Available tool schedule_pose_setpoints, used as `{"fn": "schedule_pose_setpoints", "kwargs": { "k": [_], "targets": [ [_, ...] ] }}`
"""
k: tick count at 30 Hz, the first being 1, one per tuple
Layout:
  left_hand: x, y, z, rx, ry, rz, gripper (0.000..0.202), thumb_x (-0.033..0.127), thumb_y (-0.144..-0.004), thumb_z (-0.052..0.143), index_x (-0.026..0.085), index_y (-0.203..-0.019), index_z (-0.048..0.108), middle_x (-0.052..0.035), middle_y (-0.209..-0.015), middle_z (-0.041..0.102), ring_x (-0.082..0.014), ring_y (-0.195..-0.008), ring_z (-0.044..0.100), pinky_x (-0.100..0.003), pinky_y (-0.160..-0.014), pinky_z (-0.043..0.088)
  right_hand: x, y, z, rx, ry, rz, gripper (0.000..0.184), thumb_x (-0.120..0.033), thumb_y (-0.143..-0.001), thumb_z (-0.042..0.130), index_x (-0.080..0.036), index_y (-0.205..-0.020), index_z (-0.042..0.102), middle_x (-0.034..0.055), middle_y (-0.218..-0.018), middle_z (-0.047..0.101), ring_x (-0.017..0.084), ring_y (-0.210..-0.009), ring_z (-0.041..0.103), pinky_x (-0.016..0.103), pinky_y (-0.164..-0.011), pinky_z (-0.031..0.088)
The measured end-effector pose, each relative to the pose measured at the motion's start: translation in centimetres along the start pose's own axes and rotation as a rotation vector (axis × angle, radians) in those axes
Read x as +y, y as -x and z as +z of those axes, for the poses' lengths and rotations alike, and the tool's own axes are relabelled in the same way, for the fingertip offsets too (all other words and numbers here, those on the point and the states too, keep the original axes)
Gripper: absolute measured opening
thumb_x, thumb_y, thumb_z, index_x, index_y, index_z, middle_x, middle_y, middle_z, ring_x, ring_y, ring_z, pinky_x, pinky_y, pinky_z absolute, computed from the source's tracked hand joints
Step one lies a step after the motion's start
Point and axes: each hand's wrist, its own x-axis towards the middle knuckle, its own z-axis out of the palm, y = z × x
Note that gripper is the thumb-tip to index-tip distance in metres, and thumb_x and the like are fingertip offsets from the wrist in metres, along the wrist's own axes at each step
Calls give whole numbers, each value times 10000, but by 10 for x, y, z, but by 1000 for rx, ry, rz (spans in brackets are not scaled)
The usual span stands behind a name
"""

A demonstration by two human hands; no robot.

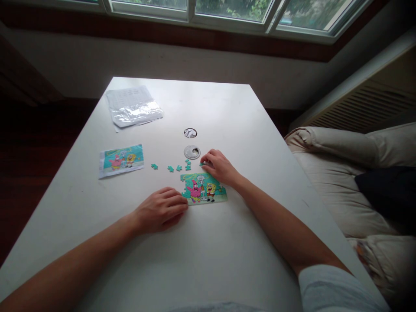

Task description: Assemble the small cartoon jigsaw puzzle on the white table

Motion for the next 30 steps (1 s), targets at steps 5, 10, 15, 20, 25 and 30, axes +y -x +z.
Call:
{"fn": "schedule_pose_setpoints", "kwargs": {
  "k": [5,10,15,20,25,30],
  "targets": [
    [0,1,1,-19,-7,-4,248,211,-981,482,208,-1180,629,-87,-1188,703,-207,-1062,630,-383,-1011,469,-1,1,-3,-11,-2,-27,241,-199,-909,624,-246,-1140,674,69,-1005,577,236,-979,528,387,-902,451],
    [0,1,2,-14,2,-2,239,197,-972,502,201,-1178,623,-84,-1184,701,-207,-1060,625,-380,-1009,462,1,0,-8,-69,-45,-52,303,-155,-943,549,-286,-1169,702,66,-1008,568,224,-978,529,376,-912,444],
    [0,1,2,-2,4,5,225,198,-967,512,193,-1161,625,-89,-1171,703,-209,-1057,626,-380,-1008,459,3,0,-12,-104,-61,-67,284,-158,-931,575,-283,-1149,707,65,-998,560,220,-956,524,369,-899,444],
    [0,1,1,9,4,4,225,201,-973,503,194,-1161,627,-90,-1160,705,-201,-1048,630,-372,-1003,463,0,0,-14,-96,-38,-62,197,-185,-914,613,-251,-1081,694,59,-961,556,217,-928,523,363,-881,444],
    [-1,0,1,4,5,2,227,200,-973,502,192,-1160,630,-90,-1167,704,-206,-1045,625,-375,-996,464,1,1,-6,-24,-13,-46,141,-207,-903,635,-242,-1034,676,46,-916,556,216,-902,520,352,-845,439],
    [-3,1,2,18,-1,-18,224,198,-965,519,192,-1158,630,-86,-1182,699,-213,-1074,617,-379,-998,466,-2,3,4,87,33,-49,143,-220,-922,626,-239,-1058,668,49,-913,578,222,-896,518,357,-831,433]
  ]
}}
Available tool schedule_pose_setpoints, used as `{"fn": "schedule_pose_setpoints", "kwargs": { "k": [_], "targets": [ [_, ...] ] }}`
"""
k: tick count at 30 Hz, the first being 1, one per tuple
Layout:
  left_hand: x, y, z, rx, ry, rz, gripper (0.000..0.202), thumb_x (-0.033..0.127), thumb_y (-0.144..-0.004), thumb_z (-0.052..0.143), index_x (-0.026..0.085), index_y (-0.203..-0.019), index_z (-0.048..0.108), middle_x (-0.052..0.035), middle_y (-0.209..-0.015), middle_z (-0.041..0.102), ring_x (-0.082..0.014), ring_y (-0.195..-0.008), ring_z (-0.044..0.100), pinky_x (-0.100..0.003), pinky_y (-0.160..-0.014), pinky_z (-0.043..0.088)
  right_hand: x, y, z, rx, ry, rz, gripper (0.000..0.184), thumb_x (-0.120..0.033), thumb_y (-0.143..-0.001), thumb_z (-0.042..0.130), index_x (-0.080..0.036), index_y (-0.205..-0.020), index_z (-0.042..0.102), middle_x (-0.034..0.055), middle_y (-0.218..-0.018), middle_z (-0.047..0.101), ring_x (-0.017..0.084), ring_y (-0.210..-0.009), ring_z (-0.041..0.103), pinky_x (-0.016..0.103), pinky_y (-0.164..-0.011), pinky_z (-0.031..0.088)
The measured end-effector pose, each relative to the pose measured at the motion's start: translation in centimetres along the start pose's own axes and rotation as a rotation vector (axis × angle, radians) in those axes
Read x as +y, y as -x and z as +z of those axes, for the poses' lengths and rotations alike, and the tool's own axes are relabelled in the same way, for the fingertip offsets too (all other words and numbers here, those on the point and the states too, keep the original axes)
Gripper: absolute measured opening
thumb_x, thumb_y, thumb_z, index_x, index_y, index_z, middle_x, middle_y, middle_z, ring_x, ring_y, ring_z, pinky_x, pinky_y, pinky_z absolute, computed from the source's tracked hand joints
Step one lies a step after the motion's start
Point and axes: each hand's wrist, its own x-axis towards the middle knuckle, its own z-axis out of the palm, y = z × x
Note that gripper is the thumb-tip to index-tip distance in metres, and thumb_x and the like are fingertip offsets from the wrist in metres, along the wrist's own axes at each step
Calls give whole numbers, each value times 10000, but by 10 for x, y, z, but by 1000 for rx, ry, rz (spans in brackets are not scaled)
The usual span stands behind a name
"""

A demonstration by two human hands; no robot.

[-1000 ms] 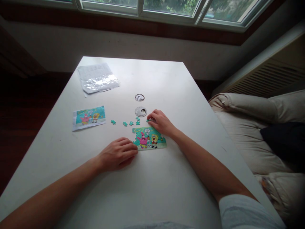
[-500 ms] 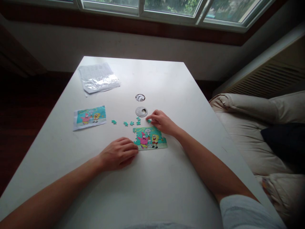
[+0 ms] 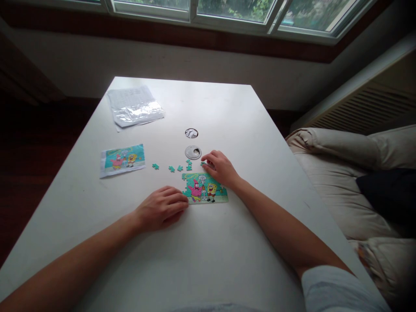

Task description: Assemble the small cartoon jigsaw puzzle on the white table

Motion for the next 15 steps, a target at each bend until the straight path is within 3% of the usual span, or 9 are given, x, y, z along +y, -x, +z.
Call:
{"fn": "schedule_pose_setpoints", "kwargs": {
  "k": [8,15],
  "targets": [
    [0,-2,1,31,7,-4,212,208,-969,510,197,-1132,644,-88,-1185,702,-206,-1099,631,-372,-1014,473,-18,-3,7,-87,65,-208,294,-171,-993,512,-291,-1196,688,61,-969,609,211,-892,504,366,-856,409],
    [0,-2,1,33,4,4,220,218,-979,491,197,-1130,649,-96,-1183,703,-204,-1095,632,-372,-1017,478,-19,-1,6,-78,56,-140,140,-185,-967,568,-238,-991,695,57,-936,611,210,-878,499,343,-822,406]
  ]
}}
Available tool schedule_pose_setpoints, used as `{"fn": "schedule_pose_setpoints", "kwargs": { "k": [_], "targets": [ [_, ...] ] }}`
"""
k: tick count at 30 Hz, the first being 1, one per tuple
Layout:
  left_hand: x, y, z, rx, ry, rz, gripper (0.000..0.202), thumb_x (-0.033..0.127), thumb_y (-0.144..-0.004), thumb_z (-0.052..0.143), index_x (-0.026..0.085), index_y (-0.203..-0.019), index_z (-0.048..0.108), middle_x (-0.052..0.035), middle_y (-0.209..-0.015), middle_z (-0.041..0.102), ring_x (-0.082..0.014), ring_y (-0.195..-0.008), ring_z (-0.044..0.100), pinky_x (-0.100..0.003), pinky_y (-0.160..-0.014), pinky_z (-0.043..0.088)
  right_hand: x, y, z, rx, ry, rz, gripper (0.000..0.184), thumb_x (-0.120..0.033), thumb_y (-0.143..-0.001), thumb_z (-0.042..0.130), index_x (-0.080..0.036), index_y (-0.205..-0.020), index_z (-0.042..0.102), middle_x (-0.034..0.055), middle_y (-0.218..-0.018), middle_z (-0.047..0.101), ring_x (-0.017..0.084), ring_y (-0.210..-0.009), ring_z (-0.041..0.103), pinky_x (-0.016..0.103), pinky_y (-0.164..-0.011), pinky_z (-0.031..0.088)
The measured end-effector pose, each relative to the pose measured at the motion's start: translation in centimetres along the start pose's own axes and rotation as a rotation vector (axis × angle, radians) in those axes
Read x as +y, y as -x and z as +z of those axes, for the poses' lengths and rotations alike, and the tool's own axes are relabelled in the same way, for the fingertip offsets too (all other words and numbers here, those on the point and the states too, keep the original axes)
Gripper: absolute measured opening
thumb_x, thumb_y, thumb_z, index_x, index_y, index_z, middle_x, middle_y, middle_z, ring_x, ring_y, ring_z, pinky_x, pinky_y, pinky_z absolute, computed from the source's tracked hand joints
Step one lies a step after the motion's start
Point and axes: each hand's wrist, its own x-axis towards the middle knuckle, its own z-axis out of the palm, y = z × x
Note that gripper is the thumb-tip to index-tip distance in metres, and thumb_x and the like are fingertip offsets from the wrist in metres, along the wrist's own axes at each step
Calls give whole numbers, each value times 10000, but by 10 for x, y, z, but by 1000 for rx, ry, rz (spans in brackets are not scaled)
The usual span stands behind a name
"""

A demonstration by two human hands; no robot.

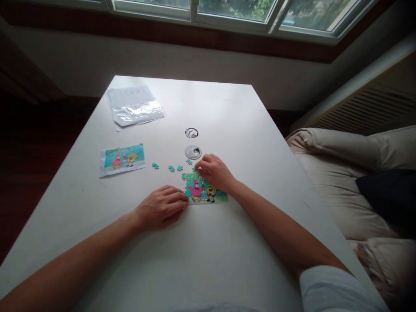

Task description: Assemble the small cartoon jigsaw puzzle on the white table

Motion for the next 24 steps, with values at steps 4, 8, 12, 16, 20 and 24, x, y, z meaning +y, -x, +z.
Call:
{"fn": "schedule_pose_setpoints", "kwargs": {
  "k": [4,8,12,16,20,24],
  "targets": [
    [0,0,0,-5,0,0,224,210,-979,489,199,-1139,646,-95,-1184,702,-208,-1090,631,-375,-1013,477,0,1,-1,4,-36,55,86,-214,-957,595,-236,-961,678,48,-893,597,210,-868,504,333,-802,407],
    [-1,2,1,-5,9,-7,225,217,-983,487,204,-1139,648,-94,-1188,700,-204,-1100,630,-371,-1023,473,1,1,0,-2,-71,57,201,-189,-965,581,-276,-1112,687,46,-949,602,208,-913,523,331,-839,416],
    [0,2,0,-15,10,-17,220,214,-979,494,199,-1138,646,-92,-1194,698,-208,-1104,624,-373,-1025,467,3,1,-1,-27,-52,50,213,-171,-964,575,-281,-1094,704,45,-955,602,206,-919,524,330,-849,417],
    [0,2,0,-20,11,-14,217,214,-980,495,198,-1135,646,-94,-1196,697,-210,-1111,622,-375,-1024,467,0,0,-5,-27,-38,67,134,-192,-956,593,-252,-1023,692,46,-928,607,207,-897,520,332,-829,414],
    [-1,2,0,-23,10,-17,214,216,-976,503,200,-1137,643,-89,-1201,695,-213,-1115,620,-379,-1024,466,-1,1,-6,-9,-50,87,55,-232,-946,618,-240,-977,662,38,-869,586,208,-867,513,331,-804,409],
    [0,2,-1,-24,9,-15,217,209,-977,502,199,-1144,640,-89,-1205,694,-211,-1110,620,-378,-1019,465,0,2,-5,10,-69,106,20,-253,-936,636,-234,-942,642,31,-851,569,204,-855,507,322,-790,408]
  ]
}}
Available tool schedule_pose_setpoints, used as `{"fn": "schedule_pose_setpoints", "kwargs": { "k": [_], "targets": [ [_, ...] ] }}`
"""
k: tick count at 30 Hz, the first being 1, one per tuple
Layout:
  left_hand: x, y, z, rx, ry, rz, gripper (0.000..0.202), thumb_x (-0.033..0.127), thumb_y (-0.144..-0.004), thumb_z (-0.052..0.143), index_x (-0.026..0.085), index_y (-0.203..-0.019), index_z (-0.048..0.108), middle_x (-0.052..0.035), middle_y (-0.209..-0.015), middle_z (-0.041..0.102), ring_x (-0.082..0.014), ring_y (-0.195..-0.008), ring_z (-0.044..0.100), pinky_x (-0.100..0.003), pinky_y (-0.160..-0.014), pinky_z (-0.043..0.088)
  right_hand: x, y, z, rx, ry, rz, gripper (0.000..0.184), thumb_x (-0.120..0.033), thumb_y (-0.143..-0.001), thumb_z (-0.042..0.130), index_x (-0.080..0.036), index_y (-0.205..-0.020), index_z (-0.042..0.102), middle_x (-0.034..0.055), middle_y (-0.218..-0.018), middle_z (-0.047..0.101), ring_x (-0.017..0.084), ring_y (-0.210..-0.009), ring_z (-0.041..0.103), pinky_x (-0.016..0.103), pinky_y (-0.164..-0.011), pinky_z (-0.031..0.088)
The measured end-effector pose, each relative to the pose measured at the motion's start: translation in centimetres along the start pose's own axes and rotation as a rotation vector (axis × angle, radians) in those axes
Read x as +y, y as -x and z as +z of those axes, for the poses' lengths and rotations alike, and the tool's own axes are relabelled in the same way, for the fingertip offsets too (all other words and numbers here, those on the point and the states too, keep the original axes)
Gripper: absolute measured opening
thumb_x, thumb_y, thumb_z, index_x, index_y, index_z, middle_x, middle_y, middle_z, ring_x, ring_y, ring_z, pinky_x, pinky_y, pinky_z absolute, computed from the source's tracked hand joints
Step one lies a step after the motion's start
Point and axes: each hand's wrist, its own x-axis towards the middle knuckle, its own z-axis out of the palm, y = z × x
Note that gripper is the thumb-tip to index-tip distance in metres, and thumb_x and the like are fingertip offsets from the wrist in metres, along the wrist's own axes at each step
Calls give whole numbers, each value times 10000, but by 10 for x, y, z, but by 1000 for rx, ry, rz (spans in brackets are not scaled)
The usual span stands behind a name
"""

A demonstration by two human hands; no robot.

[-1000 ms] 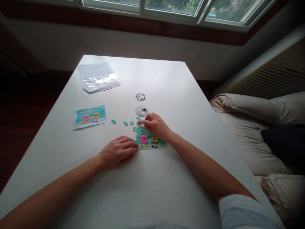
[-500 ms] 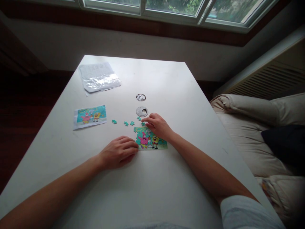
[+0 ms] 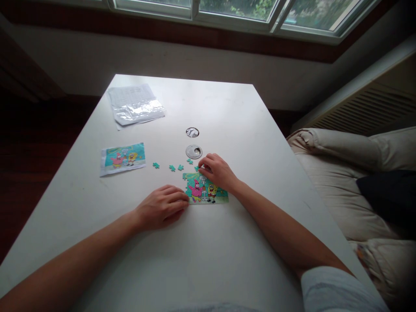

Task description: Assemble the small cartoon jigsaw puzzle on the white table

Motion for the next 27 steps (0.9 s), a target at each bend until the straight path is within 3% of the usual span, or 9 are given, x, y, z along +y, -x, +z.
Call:
{"fn": "schedule_pose_setpoints", "kwargs": {
  "k": [15,27],
  "targets": [
    [-1,1,2,2,8,-2,214,210,-977,511,201,-1145,643,-90,-1205,694,-217,-1117,618,-385,-1022,465,7,2,3,24,-41,-10,165,-253,-930,630,-251,-1091,665,30,-864,570,205,-857,513,326,-803,418],
    [-1,0,1,14,11,-3,228,227,-988,484,202,-1141,652,-99,-1186,699,-210,-1104,624,-373,-1016,474,3,1,2,20,-23,-2,100,-274,-939,627,-251,-1019,683,31,-846,559,207,-853,509,326,-797,411]
  ]
}}
